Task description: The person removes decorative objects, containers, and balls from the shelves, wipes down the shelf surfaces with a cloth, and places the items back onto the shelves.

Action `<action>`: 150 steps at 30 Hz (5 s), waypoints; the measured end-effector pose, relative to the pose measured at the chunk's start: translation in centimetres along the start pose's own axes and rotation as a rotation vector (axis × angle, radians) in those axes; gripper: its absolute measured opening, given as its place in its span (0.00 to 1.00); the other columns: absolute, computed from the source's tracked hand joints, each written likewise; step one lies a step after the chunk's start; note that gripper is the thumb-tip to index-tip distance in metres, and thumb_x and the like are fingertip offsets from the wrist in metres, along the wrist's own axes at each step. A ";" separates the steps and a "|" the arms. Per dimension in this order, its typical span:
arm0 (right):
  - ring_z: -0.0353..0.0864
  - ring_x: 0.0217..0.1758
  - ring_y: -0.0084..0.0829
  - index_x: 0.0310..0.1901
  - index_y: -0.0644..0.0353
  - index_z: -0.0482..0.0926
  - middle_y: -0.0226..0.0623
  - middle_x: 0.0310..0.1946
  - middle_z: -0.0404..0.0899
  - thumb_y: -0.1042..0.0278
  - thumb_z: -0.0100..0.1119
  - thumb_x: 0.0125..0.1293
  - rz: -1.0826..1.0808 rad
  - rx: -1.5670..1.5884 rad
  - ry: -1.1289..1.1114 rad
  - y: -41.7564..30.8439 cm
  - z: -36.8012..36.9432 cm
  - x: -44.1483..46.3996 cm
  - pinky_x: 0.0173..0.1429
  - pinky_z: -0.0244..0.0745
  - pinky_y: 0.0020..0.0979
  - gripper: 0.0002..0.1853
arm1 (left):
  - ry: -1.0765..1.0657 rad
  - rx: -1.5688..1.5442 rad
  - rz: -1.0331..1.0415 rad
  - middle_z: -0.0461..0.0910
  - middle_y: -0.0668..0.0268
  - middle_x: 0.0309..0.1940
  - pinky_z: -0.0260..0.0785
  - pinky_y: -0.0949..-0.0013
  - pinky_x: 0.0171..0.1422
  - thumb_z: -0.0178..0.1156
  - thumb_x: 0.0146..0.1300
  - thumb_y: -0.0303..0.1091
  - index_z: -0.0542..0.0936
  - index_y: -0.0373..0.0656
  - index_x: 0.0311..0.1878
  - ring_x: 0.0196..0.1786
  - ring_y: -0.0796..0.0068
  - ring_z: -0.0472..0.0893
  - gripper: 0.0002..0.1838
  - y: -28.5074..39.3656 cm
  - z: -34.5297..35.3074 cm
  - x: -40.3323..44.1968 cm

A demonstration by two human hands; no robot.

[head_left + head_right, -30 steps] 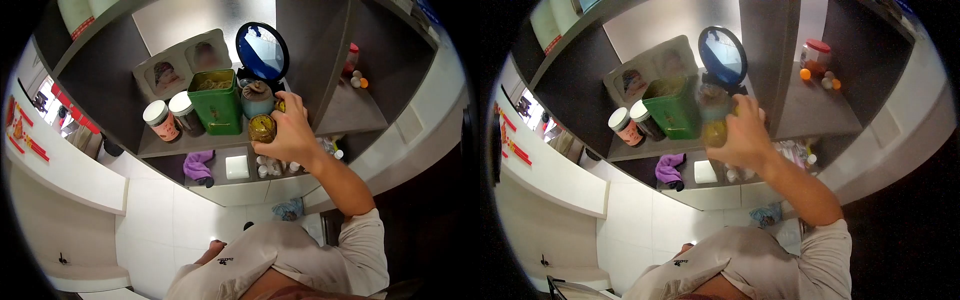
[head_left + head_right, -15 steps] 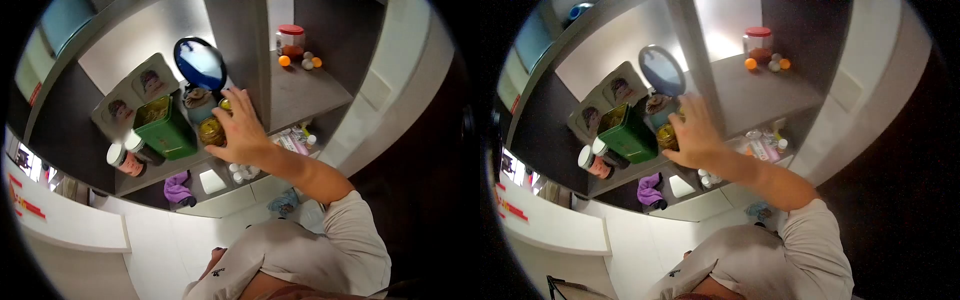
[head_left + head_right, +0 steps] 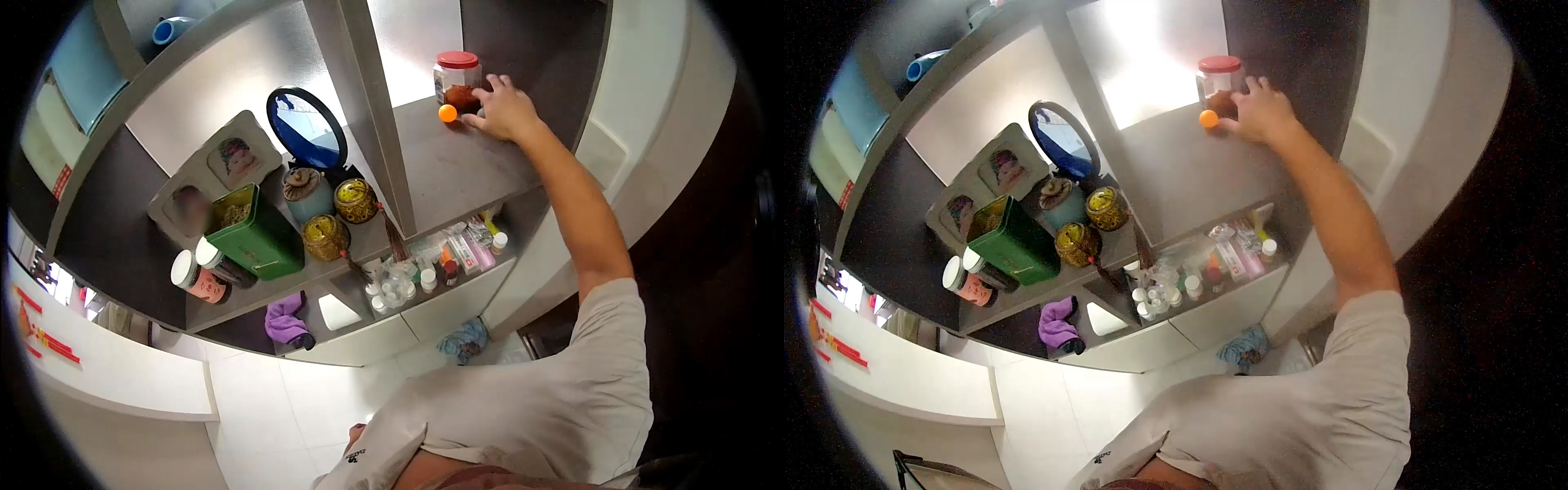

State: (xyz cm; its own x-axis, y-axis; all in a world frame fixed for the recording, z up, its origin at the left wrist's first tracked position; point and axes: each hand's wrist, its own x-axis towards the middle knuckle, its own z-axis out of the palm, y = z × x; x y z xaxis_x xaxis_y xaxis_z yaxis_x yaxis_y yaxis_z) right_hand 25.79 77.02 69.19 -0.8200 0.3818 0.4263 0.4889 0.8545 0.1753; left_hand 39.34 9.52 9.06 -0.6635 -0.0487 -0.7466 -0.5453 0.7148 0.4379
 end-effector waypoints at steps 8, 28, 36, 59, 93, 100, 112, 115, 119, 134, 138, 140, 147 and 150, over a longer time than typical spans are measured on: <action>0.64 0.73 0.47 0.67 0.55 0.71 0.51 0.68 0.66 0.30 0.48 0.65 0.037 0.048 -0.397 0.3 2.2 4.1 0.72 0.64 0.44 0.40 | 0.019 -0.030 -0.015 0.83 0.60 0.28 0.75 0.68 0.39 0.69 0.56 0.34 0.81 0.36 0.36 0.31 0.70 0.81 0.11 1.3 1.3 -2.5; 0.75 0.65 0.41 0.65 0.47 0.73 0.42 0.61 0.76 0.48 0.56 0.56 -0.061 0.108 -0.473 -3.6 1.8 6.2 0.67 0.70 0.42 0.33 | 0.019 0.008 0.005 0.82 0.62 0.27 0.75 0.69 0.38 0.67 0.57 0.32 0.79 0.38 0.35 0.30 0.71 0.80 0.09 3.7 -1.3 -3.2; 0.77 0.61 0.46 0.64 0.49 0.71 0.47 0.58 0.78 0.54 0.55 0.58 -0.127 0.203 -0.488 -3.1 2.8 6.0 0.64 0.71 0.43 0.30 | 0.007 0.021 0.032 0.81 0.63 0.26 0.74 0.70 0.38 0.67 0.58 0.31 0.79 0.39 0.35 0.30 0.71 0.80 0.08 3.5 -1.6 -4.0; 0.72 0.54 0.46 0.52 0.52 0.72 0.46 0.48 0.71 0.51 0.63 0.55 -0.776 1.062 -0.006 -17.6 3.3 -29.5 0.56 0.71 0.45 0.25 | -1.314 -1.232 0.325 0.65 0.59 0.68 0.58 0.54 0.74 0.37 0.67 0.74 0.59 0.47 0.73 0.70 0.56 0.65 0.45 39.4 -2.7 -24.6; 0.70 0.66 0.53 0.72 0.60 0.50 0.59 0.65 0.65 0.34 0.80 0.32 0.343 0.648 0.300 1.6 9.1 12.2 0.68 0.69 0.44 0.69 | -1.036 -1.560 0.463 0.75 0.54 0.50 0.81 0.63 0.35 0.58 0.58 0.57 0.73 0.53 0.58 0.55 0.51 0.73 0.28 32.3 -5.1 -24.2; 0.68 0.66 0.54 0.72 0.54 0.45 0.60 0.66 0.58 0.41 0.81 0.35 0.643 0.823 0.187 -2.3 7.8 14.6 0.64 0.72 0.46 0.67 | -1.091 -1.646 0.532 0.74 0.54 0.52 0.82 0.65 0.34 0.57 0.60 0.57 0.71 0.54 0.60 0.57 0.51 0.73 0.28 30.1 -5.7 -23.5; 0.76 0.60 0.42 0.69 0.65 0.57 0.51 0.59 0.73 0.62 0.76 0.52 0.163 1.274 0.316 -0.5 0.8 5.5 0.60 0.75 0.40 0.47 | -1.245 -1.638 0.496 0.75 0.52 0.53 0.80 0.61 0.41 0.57 0.61 0.57 0.72 0.52 0.59 0.61 0.47 0.74 0.28 29.5 -6.1 -22.4; 0.78 0.59 0.43 0.73 0.57 0.55 0.51 0.60 0.73 0.70 0.73 0.54 0.102 1.397 0.383 -1.5 -5.8 -5.7 0.60 0.76 0.45 0.47 | -1.294 -1.624 0.480 0.74 0.51 0.55 0.81 0.60 0.42 0.57 0.62 0.57 0.72 0.52 0.59 0.64 0.45 0.72 0.27 29.4 -6.1 -21.4; 0.74 0.63 0.48 0.72 0.62 0.54 0.54 0.61 0.70 0.52 0.75 0.51 -0.163 1.338 0.548 -2.5 -9.8 -14.7 0.64 0.75 0.51 0.52 | -1.465 -1.616 0.500 0.74 0.49 0.57 0.82 0.59 0.47 0.55 0.66 0.54 0.71 0.49 0.60 0.65 0.43 0.71 0.26 30.2 -6.5 -20.5; 0.70 0.66 0.42 0.69 0.61 0.57 0.48 0.62 0.65 0.62 0.79 0.44 -1.144 1.734 -0.113 -39.0 -13.9 -12.8 0.67 0.69 0.41 0.52 | -1.448 -1.624 0.484 0.78 0.48 0.51 0.84 0.57 0.38 0.53 0.66 0.49 0.72 0.46 0.58 0.59 0.43 0.77 0.22 27.9 -9.0 -19.8; 0.70 0.64 0.44 0.66 0.61 0.61 0.47 0.61 0.67 0.61 0.78 0.43 -1.104 1.586 -0.038 -44.3 -12.6 -10.6 0.67 0.67 0.42 0.48 | -1.433 -1.703 0.526 0.76 0.49 0.52 0.84 0.58 0.38 0.55 0.65 0.50 0.72 0.48 0.57 0.61 0.44 0.75 0.22 26.2 -10.0 -19.3; 0.71 0.62 0.47 0.63 0.63 0.64 0.49 0.59 0.68 0.57 0.77 0.43 -1.056 1.521 0.020 -45.3 -12.8 -10.5 0.66 0.67 0.43 0.46 | -1.433 -1.733 0.558 0.75 0.49 0.53 0.84 0.58 0.39 0.56 0.65 0.51 0.72 0.49 0.57 0.61 0.44 0.74 0.23 25.5 -10.4 -19.1; 0.68 0.65 0.56 0.64 0.66 0.63 0.58 0.63 0.64 0.51 0.74 0.48 -0.982 1.195 0.185 -46.5 -12.1 -9.2 0.67 0.68 0.47 0.46 | -1.409 -1.731 0.546 0.75 0.48 0.53 0.83 0.58 0.41 0.56 0.64 0.50 0.72 0.49 0.58 0.61 0.44 0.74 0.23 24.6 -11.4 -17.9; 0.63 0.70 0.59 0.65 0.69 0.63 0.62 0.67 0.59 0.48 0.73 0.48 -0.885 1.117 0.215 -47.1 -11.8 -9.5 0.69 0.66 0.47 0.48 | -1.409 -1.707 0.558 0.74 0.49 0.53 0.83 0.58 0.41 0.57 0.63 0.50 0.72 0.49 0.58 0.62 0.44 0.74 0.24 24.9 -11.5 -17.4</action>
State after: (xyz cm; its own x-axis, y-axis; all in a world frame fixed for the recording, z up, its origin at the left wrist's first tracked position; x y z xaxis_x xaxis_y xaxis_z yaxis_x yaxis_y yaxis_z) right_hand 14.03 29.03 67.34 -0.6158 -0.3835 0.6882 -0.7143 0.6405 -0.2822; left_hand 31.42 20.12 38.77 -0.6126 0.7797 0.1295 -0.7886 -0.6140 -0.0334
